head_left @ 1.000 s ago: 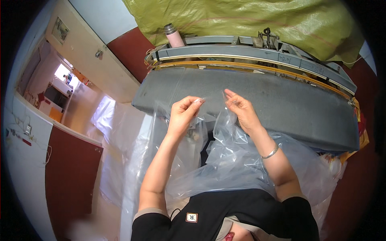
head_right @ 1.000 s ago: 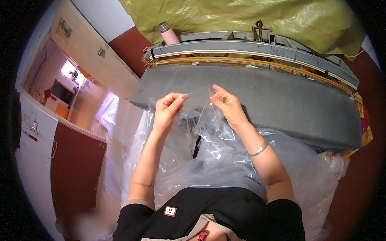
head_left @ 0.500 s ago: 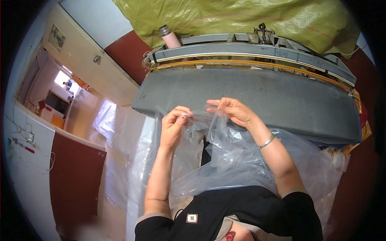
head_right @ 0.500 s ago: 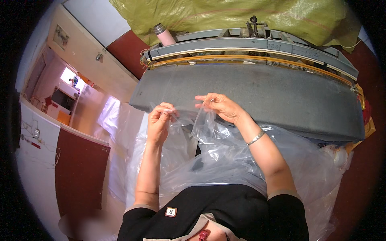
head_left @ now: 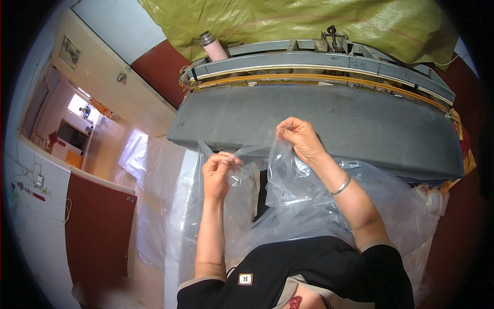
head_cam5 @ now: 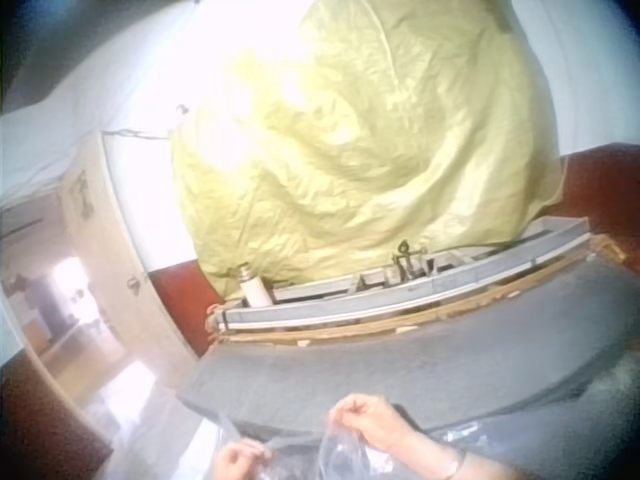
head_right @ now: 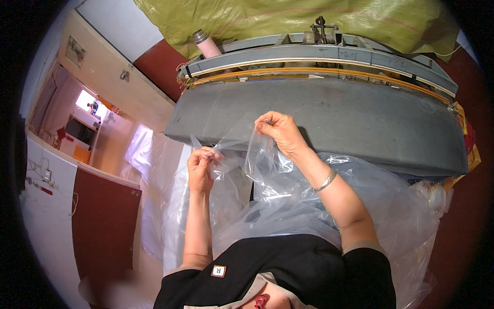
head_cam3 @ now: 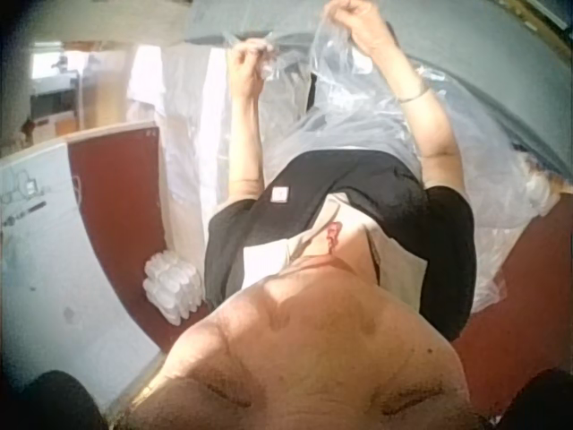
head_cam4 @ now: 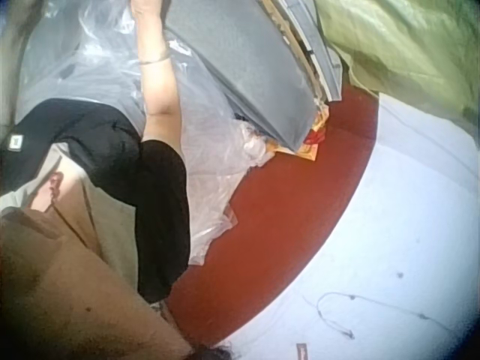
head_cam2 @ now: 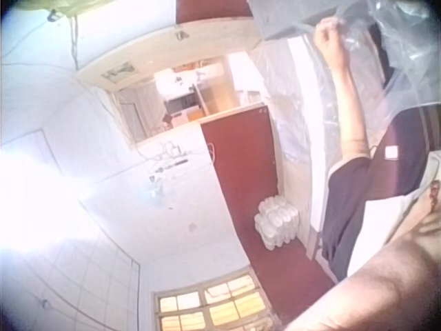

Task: The recorder is using a heat-sealing machine to seal large plastic bags.

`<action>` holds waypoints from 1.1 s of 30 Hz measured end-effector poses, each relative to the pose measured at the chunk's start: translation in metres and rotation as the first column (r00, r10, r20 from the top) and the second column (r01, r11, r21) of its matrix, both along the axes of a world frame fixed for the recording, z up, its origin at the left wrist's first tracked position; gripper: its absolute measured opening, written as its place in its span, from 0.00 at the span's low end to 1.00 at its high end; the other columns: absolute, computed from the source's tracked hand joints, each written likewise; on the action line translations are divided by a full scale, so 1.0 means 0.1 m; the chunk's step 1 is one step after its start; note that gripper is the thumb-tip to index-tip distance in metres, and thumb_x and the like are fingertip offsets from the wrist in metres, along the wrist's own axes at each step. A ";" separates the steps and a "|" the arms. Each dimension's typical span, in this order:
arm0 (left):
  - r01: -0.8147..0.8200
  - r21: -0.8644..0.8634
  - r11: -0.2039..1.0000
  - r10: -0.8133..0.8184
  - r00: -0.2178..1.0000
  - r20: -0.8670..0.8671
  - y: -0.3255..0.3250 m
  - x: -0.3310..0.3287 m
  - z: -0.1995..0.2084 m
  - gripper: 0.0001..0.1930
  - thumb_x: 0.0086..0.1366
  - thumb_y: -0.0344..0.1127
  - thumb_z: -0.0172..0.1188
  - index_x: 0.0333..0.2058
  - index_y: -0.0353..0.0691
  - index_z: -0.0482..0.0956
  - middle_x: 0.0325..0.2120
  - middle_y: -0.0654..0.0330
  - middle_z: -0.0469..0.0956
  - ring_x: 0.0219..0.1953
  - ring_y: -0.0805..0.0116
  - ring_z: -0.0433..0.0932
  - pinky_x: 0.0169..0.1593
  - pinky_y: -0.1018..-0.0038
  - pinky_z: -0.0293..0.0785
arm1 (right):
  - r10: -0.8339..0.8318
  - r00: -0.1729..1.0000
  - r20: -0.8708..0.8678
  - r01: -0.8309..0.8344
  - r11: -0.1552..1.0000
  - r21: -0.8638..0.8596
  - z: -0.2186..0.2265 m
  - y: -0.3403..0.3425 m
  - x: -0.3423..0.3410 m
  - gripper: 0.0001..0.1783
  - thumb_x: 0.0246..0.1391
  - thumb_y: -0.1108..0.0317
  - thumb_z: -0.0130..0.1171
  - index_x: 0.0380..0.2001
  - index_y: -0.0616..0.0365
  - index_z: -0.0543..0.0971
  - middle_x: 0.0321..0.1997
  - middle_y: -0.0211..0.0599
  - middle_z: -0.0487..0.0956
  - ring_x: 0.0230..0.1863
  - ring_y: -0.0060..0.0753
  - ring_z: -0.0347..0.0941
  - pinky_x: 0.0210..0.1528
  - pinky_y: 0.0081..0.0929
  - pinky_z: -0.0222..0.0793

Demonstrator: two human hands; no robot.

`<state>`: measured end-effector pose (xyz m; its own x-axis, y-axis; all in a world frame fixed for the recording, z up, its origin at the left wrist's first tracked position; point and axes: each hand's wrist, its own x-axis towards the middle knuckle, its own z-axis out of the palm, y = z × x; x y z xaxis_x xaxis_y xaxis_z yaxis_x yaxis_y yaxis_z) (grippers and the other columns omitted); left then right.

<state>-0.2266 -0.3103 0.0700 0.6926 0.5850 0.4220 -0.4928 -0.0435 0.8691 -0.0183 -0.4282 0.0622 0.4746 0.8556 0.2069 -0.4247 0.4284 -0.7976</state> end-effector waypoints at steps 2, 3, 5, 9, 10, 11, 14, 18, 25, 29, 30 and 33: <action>0.005 0.020 1.000 -0.005 1.000 -0.012 -0.02 -0.01 -0.03 0.07 0.58 0.34 0.54 0.28 0.35 0.73 0.27 0.56 0.75 0.32 0.66 0.75 0.31 0.77 0.68 | 0.052 0.998 -0.030 -0.050 0.997 0.054 0.05 -0.03 0.00 0.07 0.44 0.71 0.60 0.29 0.59 0.75 0.28 0.29 0.74 0.31 0.18 0.69 0.36 0.14 0.64; 0.002 0.047 0.999 0.000 0.999 -0.033 -0.02 -0.02 -0.04 0.07 0.58 0.33 0.54 0.28 0.35 0.74 0.28 0.56 0.75 0.32 0.67 0.75 0.31 0.78 0.68 | 0.082 0.994 -0.072 -0.077 0.995 0.069 0.07 -0.04 0.00 0.08 0.45 0.70 0.60 0.30 0.59 0.75 0.27 0.27 0.74 0.31 0.18 0.68 0.36 0.14 0.64; -0.002 0.075 0.997 0.006 0.998 -0.055 -0.02 -0.03 -0.07 0.07 0.58 0.33 0.55 0.28 0.35 0.74 0.28 0.55 0.75 0.32 0.68 0.74 0.31 0.78 0.68 | 0.147 0.987 -0.069 -0.145 0.989 0.028 0.11 -0.10 0.05 0.09 0.45 0.70 0.60 0.31 0.59 0.74 0.26 0.26 0.73 0.30 0.17 0.68 0.36 0.14 0.63; -0.024 0.162 0.987 0.043 0.992 -0.116 -0.03 -0.06 -0.03 0.06 0.57 0.31 0.54 0.29 0.34 0.75 0.27 0.57 0.75 0.31 0.71 0.73 0.31 0.80 0.67 | 0.107 0.994 0.001 -0.107 0.990 -0.090 0.17 -0.13 0.05 0.09 0.47 0.71 0.58 0.33 0.60 0.73 0.22 0.23 0.70 0.28 0.16 0.68 0.35 0.14 0.65; -0.045 0.186 0.982 0.080 0.979 -0.187 -0.04 -0.07 0.01 0.06 0.57 0.30 0.54 0.30 0.34 0.75 0.26 0.58 0.75 0.30 0.73 0.73 0.31 0.80 0.67 | 0.146 0.989 0.018 -0.146 0.989 -0.015 0.18 -0.15 0.04 0.09 0.47 0.71 0.58 0.33 0.60 0.73 0.22 0.23 0.70 0.28 0.16 0.68 0.35 0.14 0.65; -0.033 0.196 0.980 0.062 0.988 -0.143 -0.05 -0.06 0.04 0.06 0.57 0.30 0.54 0.30 0.34 0.75 0.26 0.58 0.75 0.30 0.73 0.73 0.31 0.80 0.67 | 0.054 0.996 0.070 -0.056 0.998 0.033 0.19 -0.15 0.02 0.06 0.49 0.70 0.56 0.31 0.59 0.73 0.21 0.22 0.69 0.26 0.15 0.67 0.33 0.13 0.64; 0.013 0.282 0.959 0.094 0.928 -0.361 -0.09 -0.02 0.11 0.06 0.57 0.29 0.54 0.30 0.33 0.75 0.23 0.61 0.75 0.28 0.75 0.72 0.31 0.80 0.67 | -0.148 0.968 0.204 0.146 0.989 0.024 0.20 -0.23 0.11 0.04 0.52 0.69 0.53 0.28 0.57 0.71 0.21 0.21 0.68 0.25 0.13 0.64 0.29 0.12 0.61; 0.448 0.452 0.771 -0.011 0.720 -0.694 -0.08 0.04 -0.08 0.06 0.54 0.29 0.55 0.30 0.35 0.75 0.24 0.59 0.76 0.27 0.69 0.74 0.32 0.77 0.68 | -0.577 0.507 0.641 0.710 0.700 0.069 0.15 -0.65 0.68 0.05 0.54 0.69 0.49 0.28 0.56 0.73 0.25 0.21 0.70 0.28 0.12 0.63 0.31 0.13 0.61; 0.499 0.633 0.592 0.345 0.553 -0.758 -0.08 -0.38 -0.68 0.07 0.56 0.36 0.51 0.29 0.39 0.70 0.29 0.55 0.73 0.35 0.55 0.71 0.37 0.63 0.67 | -0.545 -0.028 0.838 0.999 -0.035 0.010 -0.04 -3.18 2.54 0.18 0.55 0.59 0.46 0.44 0.60 0.72 0.44 0.37 0.73 0.46 0.29 0.68 0.50 0.24 0.60; 0.163 0.734 0.660 0.358 0.790 -0.498 -0.17 -0.12 -0.67 0.09 0.56 0.38 0.52 0.30 0.39 0.70 0.28 0.55 0.72 0.36 0.56 0.71 0.38 0.63 0.66 | -0.413 -0.086 0.907 0.993 -0.108 0.045 -0.05 -4.34 2.95 0.20 0.55 0.58 0.45 0.47 0.59 0.70 0.48 0.40 0.71 0.49 0.33 0.66 0.53 0.27 0.59; 0.057 0.821 0.569 0.376 0.869 -0.321 -0.19 0.04 -0.65 0.09 0.55 0.39 0.53 0.29 0.39 0.70 0.27 0.55 0.72 0.35 0.56 0.71 0.38 0.64 0.66 | -0.454 -0.075 0.888 0.991 -0.131 0.016 -0.05 -4.46 2.97 0.20 0.56 0.59 0.45 0.47 0.59 0.69 0.49 0.42 0.70 0.49 0.34 0.66 0.53 0.27 0.59; 0.313 0.830 0.462 0.193 0.878 -0.439 -0.16 0.24 -0.58 0.10 0.55 0.39 0.54 0.29 0.39 0.70 0.25 0.55 0.72 0.34 0.55 0.71 0.37 0.65 0.67 | -0.554 -0.067 0.830 0.981 -0.190 -0.048 0.00 -4.69 3.02 0.20 0.56 0.60 0.45 0.48 0.60 0.69 0.51 0.45 0.68 0.51 0.36 0.65 0.54 0.29 0.58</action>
